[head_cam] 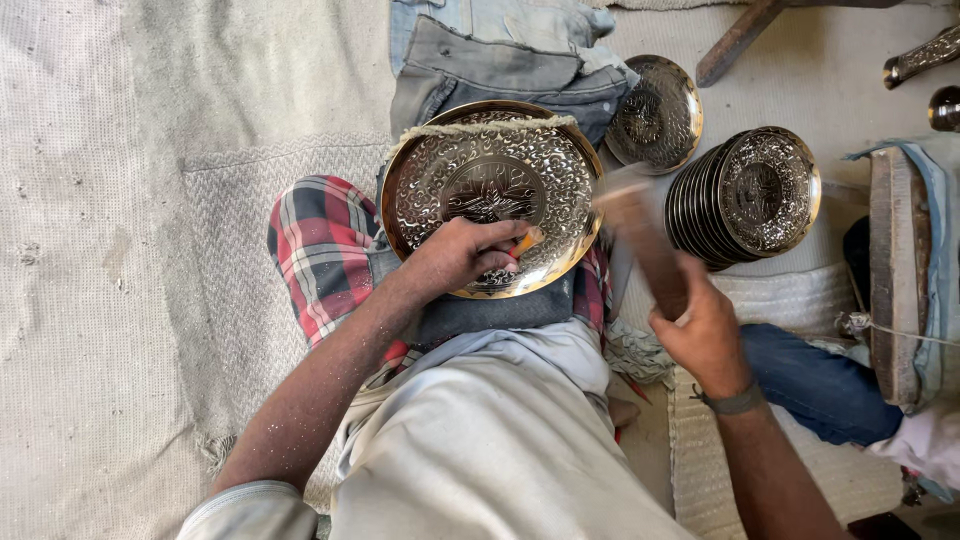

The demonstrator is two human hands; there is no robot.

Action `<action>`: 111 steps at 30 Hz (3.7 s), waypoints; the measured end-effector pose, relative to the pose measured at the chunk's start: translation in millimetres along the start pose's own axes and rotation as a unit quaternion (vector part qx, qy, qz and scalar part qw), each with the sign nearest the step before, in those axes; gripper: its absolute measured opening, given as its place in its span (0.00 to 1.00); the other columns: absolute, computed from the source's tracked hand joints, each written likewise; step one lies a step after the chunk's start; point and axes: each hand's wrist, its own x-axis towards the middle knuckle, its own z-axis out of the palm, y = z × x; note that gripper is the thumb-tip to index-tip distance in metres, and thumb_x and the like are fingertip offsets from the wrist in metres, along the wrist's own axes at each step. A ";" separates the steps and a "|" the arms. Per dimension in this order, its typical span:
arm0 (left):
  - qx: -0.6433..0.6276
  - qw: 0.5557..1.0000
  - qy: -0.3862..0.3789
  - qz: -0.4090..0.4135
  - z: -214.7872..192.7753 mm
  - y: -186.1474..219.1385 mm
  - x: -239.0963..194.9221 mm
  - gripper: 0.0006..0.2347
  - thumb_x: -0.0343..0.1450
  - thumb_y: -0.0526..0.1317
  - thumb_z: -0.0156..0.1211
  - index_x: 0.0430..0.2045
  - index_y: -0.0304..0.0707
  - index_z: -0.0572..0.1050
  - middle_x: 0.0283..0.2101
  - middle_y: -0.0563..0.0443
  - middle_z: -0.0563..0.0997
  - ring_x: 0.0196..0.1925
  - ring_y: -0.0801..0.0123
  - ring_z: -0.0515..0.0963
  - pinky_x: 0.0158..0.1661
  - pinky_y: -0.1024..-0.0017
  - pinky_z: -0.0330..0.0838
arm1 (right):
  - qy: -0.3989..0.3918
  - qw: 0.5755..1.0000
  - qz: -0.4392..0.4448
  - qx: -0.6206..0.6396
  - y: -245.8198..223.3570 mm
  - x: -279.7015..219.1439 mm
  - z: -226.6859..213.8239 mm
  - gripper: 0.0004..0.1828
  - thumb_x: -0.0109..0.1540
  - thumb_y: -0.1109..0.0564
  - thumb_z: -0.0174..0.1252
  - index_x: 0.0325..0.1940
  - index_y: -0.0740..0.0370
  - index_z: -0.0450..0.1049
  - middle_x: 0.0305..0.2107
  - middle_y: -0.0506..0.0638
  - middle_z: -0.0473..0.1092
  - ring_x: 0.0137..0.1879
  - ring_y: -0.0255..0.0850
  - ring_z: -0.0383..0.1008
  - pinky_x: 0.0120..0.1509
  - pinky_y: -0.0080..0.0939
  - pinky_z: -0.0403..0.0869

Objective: The person uses a chisel and hammer to engrave a decorative pattern into a brass plate. They repeatedly strike the chisel to create a textured design on the plate's surface.

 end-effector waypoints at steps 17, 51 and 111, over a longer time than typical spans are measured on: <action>0.047 0.996 -0.064 0.037 -9.9 -1.5 2.8 0.23 0.68 0.38 0.67 0.59 0.43 0.71 0.41 0.44 0.85 0.41 0.55 0.87 0.42 0.61 0.79 | -0.017 0.995 0.069 0.076 17.6 -18.1 22.7 0.41 0.51 0.63 0.65 0.69 0.63 0.63 0.48 0.65 0.75 0.56 0.54 0.79 0.58 0.50 0.75; 0.058 0.989 -0.135 0.031 -10.4 -6.2 13.9 0.22 0.69 0.40 0.66 0.59 0.45 0.72 0.41 0.45 0.86 0.40 0.59 0.87 0.42 0.61 0.79 | 0.009 0.998 0.053 0.024 18.1 -39.4 40.8 0.37 0.51 0.64 0.65 0.65 0.63 0.67 0.51 0.62 0.75 0.55 0.54 0.79 0.58 0.49 0.76; -0.022 0.898 0.403 -0.173 64.3 11.4 -60.3 0.20 0.70 0.34 0.70 0.54 0.34 0.68 0.36 0.44 0.87 0.37 0.72 0.87 0.37 0.75 0.80 | -0.052 0.970 -0.233 -0.040 -58.1 82.6 -13.0 0.35 0.57 0.58 0.69 0.68 0.54 0.67 0.44 0.56 0.76 0.45 0.50 0.80 0.50 0.44 0.78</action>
